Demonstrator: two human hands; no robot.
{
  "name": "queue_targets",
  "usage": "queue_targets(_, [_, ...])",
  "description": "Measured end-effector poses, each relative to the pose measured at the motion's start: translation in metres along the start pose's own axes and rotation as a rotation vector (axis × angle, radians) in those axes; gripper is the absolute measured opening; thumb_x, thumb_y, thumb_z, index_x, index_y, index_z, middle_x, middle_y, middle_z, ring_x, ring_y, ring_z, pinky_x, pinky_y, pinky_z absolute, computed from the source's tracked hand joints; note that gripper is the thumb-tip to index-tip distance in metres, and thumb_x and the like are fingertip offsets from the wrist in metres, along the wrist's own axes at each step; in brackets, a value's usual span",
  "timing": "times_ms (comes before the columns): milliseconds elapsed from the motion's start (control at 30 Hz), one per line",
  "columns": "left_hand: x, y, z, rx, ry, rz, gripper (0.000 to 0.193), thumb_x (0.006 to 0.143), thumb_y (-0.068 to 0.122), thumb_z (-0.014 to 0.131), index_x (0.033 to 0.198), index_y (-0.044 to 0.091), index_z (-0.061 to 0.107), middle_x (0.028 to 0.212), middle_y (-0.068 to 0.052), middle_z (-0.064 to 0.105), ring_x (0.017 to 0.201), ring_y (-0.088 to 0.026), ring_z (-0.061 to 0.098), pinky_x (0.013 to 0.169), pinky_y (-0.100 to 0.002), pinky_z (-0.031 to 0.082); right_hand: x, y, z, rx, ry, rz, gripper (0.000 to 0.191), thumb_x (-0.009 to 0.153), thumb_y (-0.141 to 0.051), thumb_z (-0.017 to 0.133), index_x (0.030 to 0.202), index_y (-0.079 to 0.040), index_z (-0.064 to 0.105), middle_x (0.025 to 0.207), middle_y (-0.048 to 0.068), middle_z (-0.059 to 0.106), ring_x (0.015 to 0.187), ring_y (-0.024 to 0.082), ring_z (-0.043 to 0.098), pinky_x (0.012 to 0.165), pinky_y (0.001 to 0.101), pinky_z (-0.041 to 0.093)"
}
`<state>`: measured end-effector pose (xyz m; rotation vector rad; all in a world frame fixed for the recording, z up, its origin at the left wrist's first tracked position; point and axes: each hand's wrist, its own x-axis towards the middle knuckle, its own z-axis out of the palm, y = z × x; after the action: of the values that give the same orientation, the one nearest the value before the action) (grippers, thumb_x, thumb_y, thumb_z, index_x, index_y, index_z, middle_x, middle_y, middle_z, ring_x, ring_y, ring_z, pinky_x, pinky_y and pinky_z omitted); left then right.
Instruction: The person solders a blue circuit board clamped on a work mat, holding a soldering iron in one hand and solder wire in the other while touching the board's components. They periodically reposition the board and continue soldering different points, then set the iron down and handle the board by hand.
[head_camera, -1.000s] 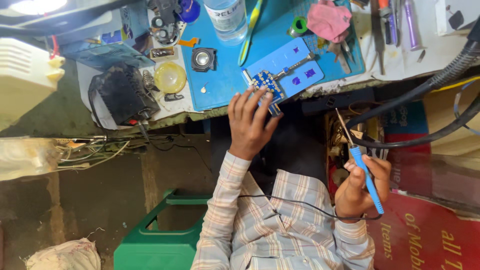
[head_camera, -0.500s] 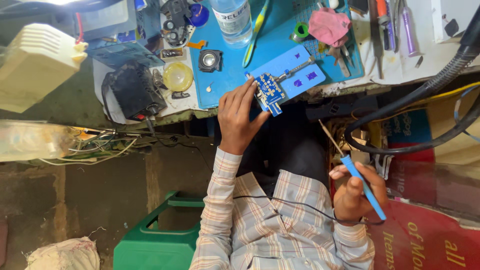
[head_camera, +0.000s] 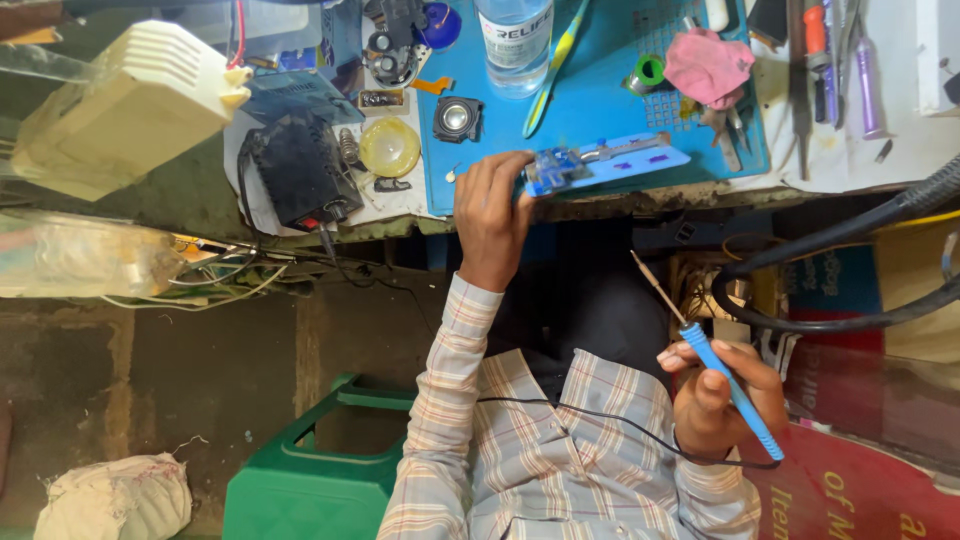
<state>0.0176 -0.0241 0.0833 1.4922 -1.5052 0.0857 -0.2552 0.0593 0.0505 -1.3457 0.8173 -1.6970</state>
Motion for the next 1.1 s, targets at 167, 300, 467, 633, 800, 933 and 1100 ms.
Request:
queue_targets(167, [0.006, 0.003, 0.008, -0.019, 0.032, -0.12, 0.023, 0.099, 0.017, 0.07, 0.119, 0.008, 0.066, 0.106, -0.006, 0.067, 0.094, -0.024, 0.064, 0.086, -0.039, 0.044, -0.001, 0.002, 0.001, 0.007, -0.03, 0.008, 0.04, 0.107, -0.031, 0.071, 0.122, 0.004, 0.056, 0.091, 0.022, 0.066, 0.072, 0.025, 0.069, 0.069, 0.039, 0.062])
queue_targets(300, [0.008, 0.004, 0.011, -0.006, 0.076, -0.112, 0.02, 0.1, 0.018, 0.069, 0.118, 0.009, 0.065, 0.103, -0.005, 0.067, 0.089, -0.023, 0.064, 0.081, -0.038, 0.042, -0.001, 0.001, 0.0, 0.023, -0.037, 0.034, 0.04, 0.107, -0.03, 0.071, 0.123, 0.004, 0.056, 0.094, 0.023, 0.066, 0.075, 0.026, 0.069, 0.071, 0.0398, 0.063])
queue_targets(467, [0.007, 0.003, 0.01, 0.004, 0.075, -0.118, 0.017, 0.103, 0.016, 0.067, 0.118, 0.009, 0.065, 0.102, -0.004, 0.069, 0.084, -0.022, 0.065, 0.078, -0.038, 0.041, 0.0, -0.001, 0.001, 0.0, -0.018, 0.034, 0.039, 0.108, -0.029, 0.071, 0.121, 0.004, 0.056, 0.094, 0.023, 0.066, 0.075, 0.026, 0.069, 0.07, 0.0392, 0.063])
queue_targets(633, [0.007, 0.003, 0.012, 0.013, 0.094, -0.106, 0.017, 0.103, 0.017, 0.067, 0.118, 0.009, 0.065, 0.102, -0.003, 0.07, 0.082, -0.021, 0.065, 0.079, -0.037, 0.041, 0.0, -0.003, 0.001, -0.014, -0.033, 0.036, 0.039, 0.109, -0.028, 0.07, 0.122, 0.005, 0.056, 0.094, 0.023, 0.066, 0.076, 0.026, 0.07, 0.072, 0.0393, 0.063])
queue_targets(800, [0.006, 0.002, 0.013, 0.013, 0.096, -0.105, 0.017, 0.104, 0.017, 0.066, 0.119, 0.009, 0.065, 0.103, -0.002, 0.071, 0.081, -0.019, 0.067, 0.079, -0.036, 0.041, 0.002, -0.003, 0.001, -0.028, -0.037, 0.015, 0.037, 0.109, -0.027, 0.069, 0.121, 0.005, 0.056, 0.093, 0.023, 0.066, 0.075, 0.026, 0.069, 0.071, 0.0395, 0.063])
queue_targets(933, [0.005, 0.001, 0.014, 0.012, 0.104, -0.103, 0.017, 0.104, 0.016, 0.066, 0.119, 0.009, 0.065, 0.106, -0.003, 0.072, 0.083, -0.019, 0.068, 0.08, -0.036, 0.041, 0.003, -0.003, 0.002, -0.051, -0.039, -0.004, 0.037, 0.109, -0.027, 0.069, 0.121, 0.005, 0.056, 0.091, 0.023, 0.066, 0.074, 0.025, 0.07, 0.07, 0.0387, 0.063])
queue_targets(1100, [0.005, 0.001, 0.016, 0.018, 0.113, -0.11, 0.017, 0.103, 0.016, 0.068, 0.118, 0.009, 0.066, 0.106, -0.003, 0.072, 0.082, -0.019, 0.067, 0.079, -0.036, 0.041, 0.002, -0.003, 0.002, -0.066, -0.034, 0.013, 0.037, 0.109, -0.027, 0.069, 0.121, 0.005, 0.055, 0.09, 0.023, 0.066, 0.073, 0.025, 0.07, 0.071, 0.0389, 0.062])
